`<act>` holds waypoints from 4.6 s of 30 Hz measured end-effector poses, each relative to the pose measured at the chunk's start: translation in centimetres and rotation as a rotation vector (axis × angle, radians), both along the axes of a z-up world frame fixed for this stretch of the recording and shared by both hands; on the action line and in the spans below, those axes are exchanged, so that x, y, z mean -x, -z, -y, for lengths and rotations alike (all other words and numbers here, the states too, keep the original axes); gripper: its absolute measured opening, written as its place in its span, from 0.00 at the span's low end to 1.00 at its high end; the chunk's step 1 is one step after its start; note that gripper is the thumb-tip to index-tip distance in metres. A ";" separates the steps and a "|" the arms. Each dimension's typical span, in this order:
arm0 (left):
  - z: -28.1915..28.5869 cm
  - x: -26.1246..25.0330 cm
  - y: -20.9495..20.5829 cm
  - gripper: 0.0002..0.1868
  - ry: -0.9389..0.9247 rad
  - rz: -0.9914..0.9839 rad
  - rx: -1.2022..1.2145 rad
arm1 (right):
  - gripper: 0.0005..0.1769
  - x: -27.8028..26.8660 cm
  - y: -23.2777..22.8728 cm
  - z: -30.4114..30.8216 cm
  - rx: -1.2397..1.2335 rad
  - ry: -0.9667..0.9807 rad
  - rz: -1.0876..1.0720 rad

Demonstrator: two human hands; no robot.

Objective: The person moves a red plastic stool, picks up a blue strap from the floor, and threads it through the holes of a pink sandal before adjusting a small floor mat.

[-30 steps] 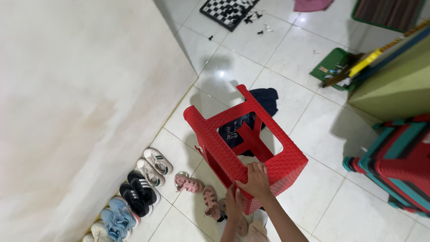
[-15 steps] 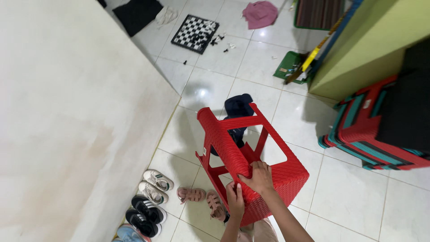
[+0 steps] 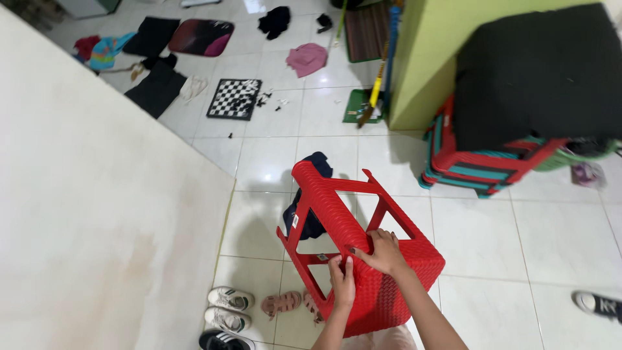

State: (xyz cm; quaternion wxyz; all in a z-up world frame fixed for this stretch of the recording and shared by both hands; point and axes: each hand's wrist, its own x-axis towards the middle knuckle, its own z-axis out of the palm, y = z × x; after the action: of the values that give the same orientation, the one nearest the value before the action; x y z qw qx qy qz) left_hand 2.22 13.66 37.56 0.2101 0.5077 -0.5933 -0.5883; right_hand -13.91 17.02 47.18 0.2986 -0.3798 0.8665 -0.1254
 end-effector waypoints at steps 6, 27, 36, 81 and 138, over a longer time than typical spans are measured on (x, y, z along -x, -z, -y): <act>-3.3 -0.5 -1.7 0.25 0.092 0.000 0.057 | 0.46 -1.6 -1.5 -5.6 0.102 0.213 0.019; -25.6 0.1 -6.8 0.26 0.375 0.005 -0.030 | 0.47 -5.9 -8.7 -35.4 0.182 0.534 0.058; -34.9 -0.7 -9.4 0.25 0.533 0.125 -0.031 | 0.45 -11.0 -9.3 -47.4 0.341 0.659 0.008; -76.9 -1.0 -11.4 0.16 1.825 -0.326 -0.177 | 0.32 -31.9 -14.7 -82.1 0.028 1.869 -0.770; -148.8 -1.6 -11.1 0.18 2.401 -0.248 -0.104 | 0.30 -35.3 -18.3 -148.2 -0.239 2.248 -0.738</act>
State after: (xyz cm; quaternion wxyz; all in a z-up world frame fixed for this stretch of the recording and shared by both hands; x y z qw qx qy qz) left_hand 3.77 162.48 48.68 -0.4354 -0.4191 -0.6385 -0.4766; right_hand 21.38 165.18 65.47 -0.2129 0.6106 0.7535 -0.1185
